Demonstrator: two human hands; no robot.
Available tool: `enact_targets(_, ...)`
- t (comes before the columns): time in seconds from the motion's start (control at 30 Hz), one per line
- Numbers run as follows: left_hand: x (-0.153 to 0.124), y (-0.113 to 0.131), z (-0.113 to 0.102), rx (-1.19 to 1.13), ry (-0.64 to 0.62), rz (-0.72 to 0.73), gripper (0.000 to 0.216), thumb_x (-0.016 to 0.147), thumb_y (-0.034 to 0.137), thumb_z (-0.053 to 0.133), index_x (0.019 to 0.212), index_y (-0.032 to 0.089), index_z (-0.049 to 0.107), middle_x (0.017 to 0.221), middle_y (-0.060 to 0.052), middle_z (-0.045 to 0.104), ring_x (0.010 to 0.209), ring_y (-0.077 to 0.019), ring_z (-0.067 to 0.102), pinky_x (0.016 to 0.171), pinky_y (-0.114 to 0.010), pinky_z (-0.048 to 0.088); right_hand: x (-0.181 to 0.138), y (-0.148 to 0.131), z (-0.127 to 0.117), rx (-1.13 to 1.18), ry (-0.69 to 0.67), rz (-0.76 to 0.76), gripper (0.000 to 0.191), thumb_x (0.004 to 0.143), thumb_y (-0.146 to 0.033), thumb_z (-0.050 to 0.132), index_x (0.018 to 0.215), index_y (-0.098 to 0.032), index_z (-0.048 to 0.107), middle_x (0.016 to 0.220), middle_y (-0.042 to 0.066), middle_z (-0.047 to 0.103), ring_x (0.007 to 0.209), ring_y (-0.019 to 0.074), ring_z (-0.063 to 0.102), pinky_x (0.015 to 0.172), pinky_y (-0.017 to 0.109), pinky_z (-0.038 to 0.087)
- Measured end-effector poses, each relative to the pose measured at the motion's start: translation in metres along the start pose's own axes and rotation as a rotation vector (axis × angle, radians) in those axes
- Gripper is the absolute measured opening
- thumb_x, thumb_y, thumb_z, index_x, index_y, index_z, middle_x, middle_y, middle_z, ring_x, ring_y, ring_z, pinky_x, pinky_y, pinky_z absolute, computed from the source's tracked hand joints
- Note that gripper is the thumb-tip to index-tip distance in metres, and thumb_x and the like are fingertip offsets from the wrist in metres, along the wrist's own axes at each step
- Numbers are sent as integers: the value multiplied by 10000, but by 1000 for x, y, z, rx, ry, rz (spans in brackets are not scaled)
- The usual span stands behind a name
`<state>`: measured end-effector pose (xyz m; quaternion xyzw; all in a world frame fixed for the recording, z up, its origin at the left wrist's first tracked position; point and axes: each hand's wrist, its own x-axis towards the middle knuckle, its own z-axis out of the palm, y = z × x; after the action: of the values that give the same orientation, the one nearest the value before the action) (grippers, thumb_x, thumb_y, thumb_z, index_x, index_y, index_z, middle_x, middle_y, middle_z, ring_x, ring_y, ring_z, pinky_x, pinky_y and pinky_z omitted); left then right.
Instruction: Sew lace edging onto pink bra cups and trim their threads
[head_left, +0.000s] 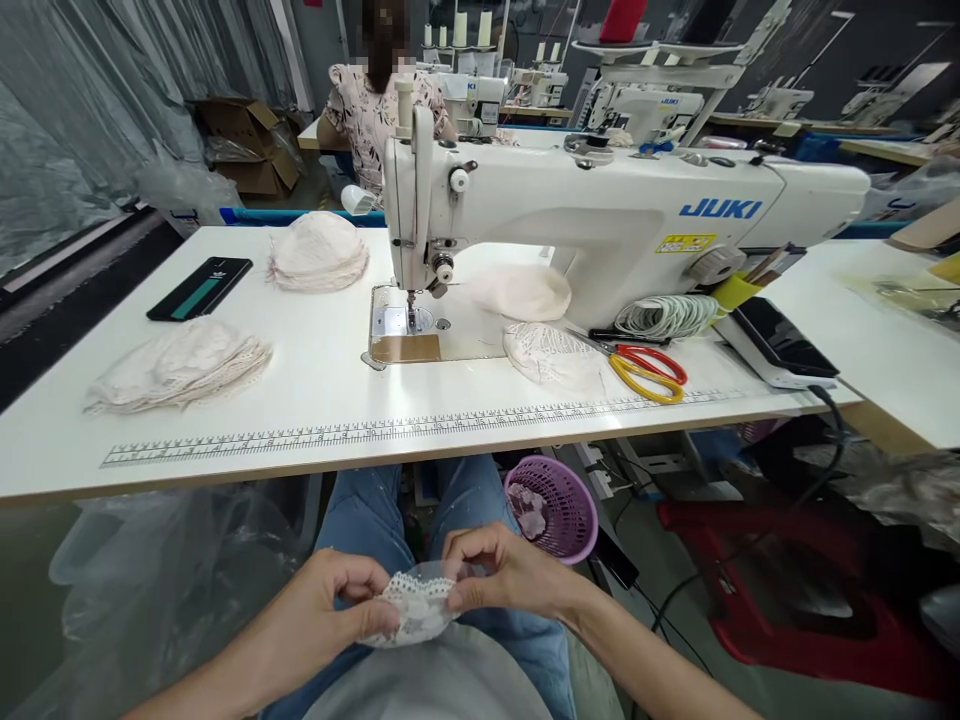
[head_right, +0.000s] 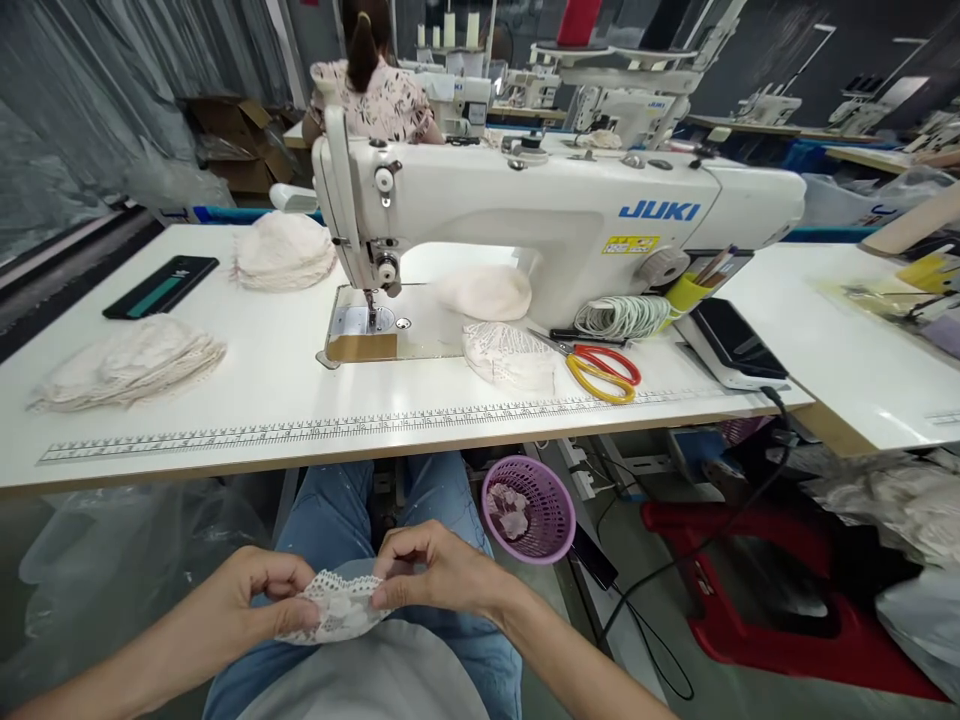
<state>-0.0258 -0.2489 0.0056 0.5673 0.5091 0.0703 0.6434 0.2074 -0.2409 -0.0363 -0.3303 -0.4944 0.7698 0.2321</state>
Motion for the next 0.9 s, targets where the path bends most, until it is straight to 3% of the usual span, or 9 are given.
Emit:
enact_targets(0.2, 3, 6, 0, -94, -68, 39, 273, 722, 375, 690, 862, 141, 714, 779, -39, 694, 710, -175, 555, 640, -225, 384, 5, -1, 4, -32, -23, -20, 312, 644, -415, 783, 748, -134, 693, 793, 4, 557, 695, 105, 510, 646, 227, 414)
enact_targets(0.4, 11, 6, 0, -218, -94, -46, 293, 654, 400, 764, 709, 116, 720, 603, -12, 668, 554, -114, 498, 547, -202, 349, 8, -7, 5, -47, -74, -72, 368, 614, -462, 784, 751, -132, 693, 831, 13, 564, 708, 102, 522, 655, 222, 422)
enact_targets(0.57, 10, -1, -6, -284, -108, -61, 353, 646, 454, 768, 721, 113, 717, 622, -33, 698, 570, -125, 548, 584, -214, 392, 9, -7, 2, -10, -124, -69, 475, 585, -566, 745, 760, -127, 693, 809, 23, 590, 713, 112, 552, 685, 240, 451)
enact_targets(0.9, 10, 2, -9, -229, -83, -105, 389, 664, 508, 735, 731, 125, 714, 613, -23, 679, 567, -123, 530, 571, -207, 382, 15, -3, 9, 44, -59, -8, 451, 537, -492, 805, 755, -117, 684, 714, 3, 605, 615, 88, 525, 597, 202, 441)
